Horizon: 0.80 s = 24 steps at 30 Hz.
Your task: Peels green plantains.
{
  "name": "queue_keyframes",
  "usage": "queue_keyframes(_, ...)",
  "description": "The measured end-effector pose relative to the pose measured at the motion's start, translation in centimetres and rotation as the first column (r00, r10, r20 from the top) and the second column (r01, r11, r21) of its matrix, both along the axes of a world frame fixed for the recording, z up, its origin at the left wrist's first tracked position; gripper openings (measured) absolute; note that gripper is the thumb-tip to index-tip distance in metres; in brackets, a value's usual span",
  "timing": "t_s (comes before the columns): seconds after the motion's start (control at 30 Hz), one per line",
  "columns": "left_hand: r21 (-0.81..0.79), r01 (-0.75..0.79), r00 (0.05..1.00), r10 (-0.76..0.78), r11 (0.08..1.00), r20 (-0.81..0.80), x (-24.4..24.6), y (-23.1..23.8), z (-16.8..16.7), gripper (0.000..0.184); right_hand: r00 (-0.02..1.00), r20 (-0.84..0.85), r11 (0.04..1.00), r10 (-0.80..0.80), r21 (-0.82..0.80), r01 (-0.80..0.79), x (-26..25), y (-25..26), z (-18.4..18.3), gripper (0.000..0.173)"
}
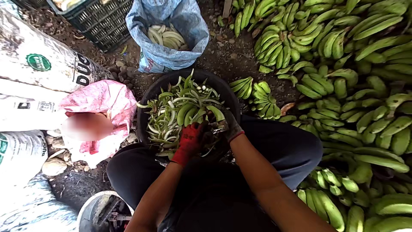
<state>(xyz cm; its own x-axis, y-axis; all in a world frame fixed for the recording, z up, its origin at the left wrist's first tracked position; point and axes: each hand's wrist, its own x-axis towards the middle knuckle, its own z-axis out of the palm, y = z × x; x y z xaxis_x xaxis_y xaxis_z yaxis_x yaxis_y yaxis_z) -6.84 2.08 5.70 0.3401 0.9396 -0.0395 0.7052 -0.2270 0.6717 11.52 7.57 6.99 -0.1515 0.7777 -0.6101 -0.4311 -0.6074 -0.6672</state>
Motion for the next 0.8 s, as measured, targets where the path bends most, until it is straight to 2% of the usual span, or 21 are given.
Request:
queue_keyframes(0.1,0.056,-0.046,0.998,0.049,0.997,-0.045,0.1,0.2,0.2,0.048,0.999,0.047,1.0,-0.002,-0.015,0.003,-0.8,0.1,0.3,0.042)
queue_keyframes(0.2,-0.069,-0.147,0.988,0.143,0.987,-0.049,0.2,1.1,-0.2,0.048,0.989,0.15,0.998,0.007,0.058,-0.016,-1.9,-0.7,-0.5,0.043)
queue_keyframes(0.33,-0.257,-0.354,0.933,0.36,0.899,-0.023,-0.7,2.4,-0.7,0.046,0.899,0.419,0.946,0.124,0.225,-0.236,-3.4,-2.6,-0.9,0.043)
queue_keyframes(0.4,-0.299,-0.397,0.907,0.421,0.868,0.02,-1.7,2.5,-1.1,0.052,0.811,0.542,0.899,0.219,0.21,-0.384,-3.3,-2.9,-1.1,0.046)
queue_keyframes(0.47,-0.301,-0.399,0.895,0.439,0.866,0.077,-2.2,2.3,-1.3,0.056,0.75,0.58,0.858,0.318,0.16,-0.487,-3.0,-2.8,-0.8,0.046)
queue_keyframes(0.53,-0.248,-0.36,0.908,0.399,0.899,0.126,-1.9,2.1,-1.3,0.053,0.831,0.464,0.912,0.307,0.106,-0.396,-2.5,-2.1,-1.4,0.044)
queue_keyframes(0.6,-0.239,-0.282,0.936,0.321,0.929,0.142,-1.3,1.7,-1.0,0.053,0.93,0.312,0.976,0.192,0.035,-0.213,-1.6,-1.3,-1.5,0.045)
queue_keyframes(0.67,-0.196,-0.15,0.975,0.178,0.969,0.136,-0.7,0.9,-0.7,0.049,0.982,0.173,0.997,0.077,-0.005,-0.078,-0.6,-0.5,-1.1,0.042)
queue_keyframes(0.73,-0.095,-0.02,0.996,0.028,0.995,0.082,-0.4,0.0,-0.3,0.048,0.998,0.029,0.998,0.057,-0.007,-0.056,0.3,0.2,-0.7,0.041)
queue_keyframes(0.8,-0.007,0.026,0.999,-0.026,1.0,0.02,-0.2,-0.5,-0.1,0.048,0.998,-0.009,0.998,0.063,-0.01,-0.063,0.3,0.6,-0.1,0.039)
